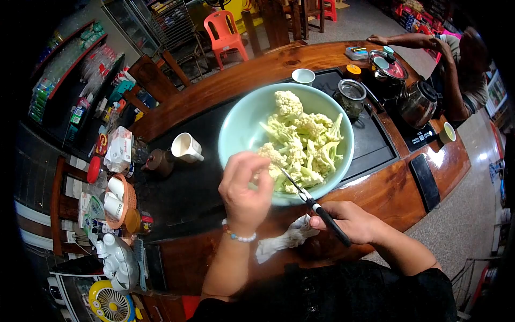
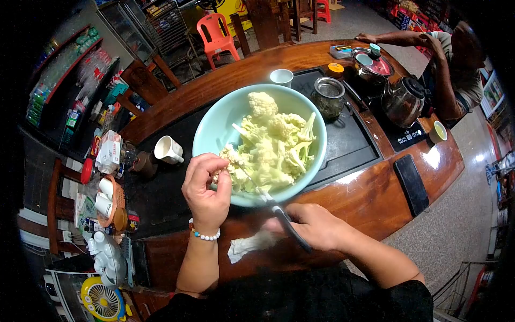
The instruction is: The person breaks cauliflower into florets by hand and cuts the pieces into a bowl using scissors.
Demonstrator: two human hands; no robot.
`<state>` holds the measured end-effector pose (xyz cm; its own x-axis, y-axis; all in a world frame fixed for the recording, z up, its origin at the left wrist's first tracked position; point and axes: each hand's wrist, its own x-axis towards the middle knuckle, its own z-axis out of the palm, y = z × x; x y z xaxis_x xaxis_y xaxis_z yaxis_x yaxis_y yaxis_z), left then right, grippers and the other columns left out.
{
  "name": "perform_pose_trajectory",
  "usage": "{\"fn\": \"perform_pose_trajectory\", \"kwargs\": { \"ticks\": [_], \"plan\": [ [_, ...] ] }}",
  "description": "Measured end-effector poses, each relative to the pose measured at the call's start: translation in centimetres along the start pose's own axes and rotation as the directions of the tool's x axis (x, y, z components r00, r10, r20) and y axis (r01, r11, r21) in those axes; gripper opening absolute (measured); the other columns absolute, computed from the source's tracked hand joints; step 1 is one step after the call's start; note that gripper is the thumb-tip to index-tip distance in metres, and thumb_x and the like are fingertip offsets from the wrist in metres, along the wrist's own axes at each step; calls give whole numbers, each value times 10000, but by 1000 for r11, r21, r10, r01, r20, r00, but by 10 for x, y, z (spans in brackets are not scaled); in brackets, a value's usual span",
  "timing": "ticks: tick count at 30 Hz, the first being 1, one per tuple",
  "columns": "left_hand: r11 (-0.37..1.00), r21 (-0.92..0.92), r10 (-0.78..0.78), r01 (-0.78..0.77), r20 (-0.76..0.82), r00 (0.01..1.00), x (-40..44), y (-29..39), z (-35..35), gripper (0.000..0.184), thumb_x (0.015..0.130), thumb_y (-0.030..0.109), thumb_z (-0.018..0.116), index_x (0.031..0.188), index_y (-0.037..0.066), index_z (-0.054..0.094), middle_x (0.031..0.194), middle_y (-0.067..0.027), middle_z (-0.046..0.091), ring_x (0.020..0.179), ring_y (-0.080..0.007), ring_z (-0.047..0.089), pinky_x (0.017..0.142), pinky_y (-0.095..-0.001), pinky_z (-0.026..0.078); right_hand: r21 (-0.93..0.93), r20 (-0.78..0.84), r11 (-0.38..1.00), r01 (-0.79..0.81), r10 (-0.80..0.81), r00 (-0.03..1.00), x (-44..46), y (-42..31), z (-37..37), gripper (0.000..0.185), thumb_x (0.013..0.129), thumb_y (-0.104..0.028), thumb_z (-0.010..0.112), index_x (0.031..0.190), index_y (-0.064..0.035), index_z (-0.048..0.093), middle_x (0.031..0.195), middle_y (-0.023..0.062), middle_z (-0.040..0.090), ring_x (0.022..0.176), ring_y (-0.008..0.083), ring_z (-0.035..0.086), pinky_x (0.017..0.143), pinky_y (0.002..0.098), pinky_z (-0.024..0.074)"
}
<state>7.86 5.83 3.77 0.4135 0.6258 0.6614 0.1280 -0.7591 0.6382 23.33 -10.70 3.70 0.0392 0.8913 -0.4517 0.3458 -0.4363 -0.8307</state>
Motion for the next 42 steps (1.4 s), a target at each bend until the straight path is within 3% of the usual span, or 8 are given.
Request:
{"fn": "perform_pose_trajectory", "kwargs": {
  "ticks": [11, 14, 17, 20, 24, 28, 34, 42],
  "plan": [
    [998, -55, -27, 28, 19, 999, -1, 1, -2, 159, 740, -42, 604, 874, 29, 652, 901, -121, 631, 793, -251, 641, 692, -315, 517, 49, -8, 999, 16, -15, 1000, 1, -6, -1, 669, 867, -630, 559, 964, 23, 668, 760, 172, 639, 760, 279, 638, 723, 394, 494],
    [994, -84, -64, 66, 30, 998, -2, 4, -1, 165, 752, -51, 590, 885, 22, 656, 920, -108, 638, 787, -216, 642, 681, -297, 518, 64, -31, 995, 78, -76, 997, 4, -1, -1, 674, 870, -632, 553, 1024, 16, 658, 781, 169, 641, 774, 280, 640, 726, 392, 497],
    [965, -219, -152, 145, -15, 988, -5, -20, 1, 135, 876, -22, 561, 993, 11, 619, 955, -40, 621, 759, -66, 577, 616, -196, 495, 87, -33, 992, 91, -88, 996, 4, 1, -4, 712, 859, -655, 544, 1086, 14, 643, 813, 171, 648, 799, 291, 646, 748, 396, 501],
    [728, -543, -440, 418, 97, 893, 0, -15, -7, 149, 931, 29, 540, 1065, 16, 604, 1002, -34, 615, 769, -60, 588, 606, -196, 525, 107, -5, 994, 28, -28, 1000, -3, -7, -11, 756, 839, -681, 544, 1117, 16, 635, 839, 176, 657, 818, 308, 652, 767, 398, 504],
    [436, -746, -570, 503, 204, 796, 4, -12, -10, 265, 932, 49, 539, 1189, -3, 577, 1069, -70, 610, 825, -90, 605, 684, -242, 557, -109, -60, 993, 50, -56, 997, -11, -11, -11, 733, 814, -679, 581, 1035, 17, 645, 784, 178, 649, 771, 316, 651, 711, 401, 498],
    [334, -778, -545, 533, 302, 782, 2, -18, -12, 328, 928, 45, 534, 1250, -16, 540, 1061, -66, 617, 881, -101, 610, 714, -254, 561, -233, -52, 971, 52, -66, 996, -16, -17, -11, 691, 813, -676, 586, 909, 6, 638, 698, 184, 625, 707, 327, 647, 674, 426, 493],
    [407, -725, -567, 556, 276, 776, 3, -15, -10, 300, 918, 44, 572, 1211, -20, 555, 1019, -57, 651, 850, -92, 615, 699, -223, 537, -290, -46, 955, 68, -85, 995, -16, -16, -12, 705, 818, -688, 568, 867, 12, 634, 692, 180, 625, 703, 320, 649, 673, 422, 498],
    [690, -544, -486, 477, 141, 863, -1, -15, -9, 185, 870, 23, 658, 1046, -30, 638, 924, -53, 670, 772, -80, 611, 685, -200, 505, -257, -27, 966, -18, 12, 1000, -12, -22, -9, 740, 819, -713, 537, 887, 15, 652, 730, 199, 633, 763, 332, 654, 727, 430, 500]
  ]
}}
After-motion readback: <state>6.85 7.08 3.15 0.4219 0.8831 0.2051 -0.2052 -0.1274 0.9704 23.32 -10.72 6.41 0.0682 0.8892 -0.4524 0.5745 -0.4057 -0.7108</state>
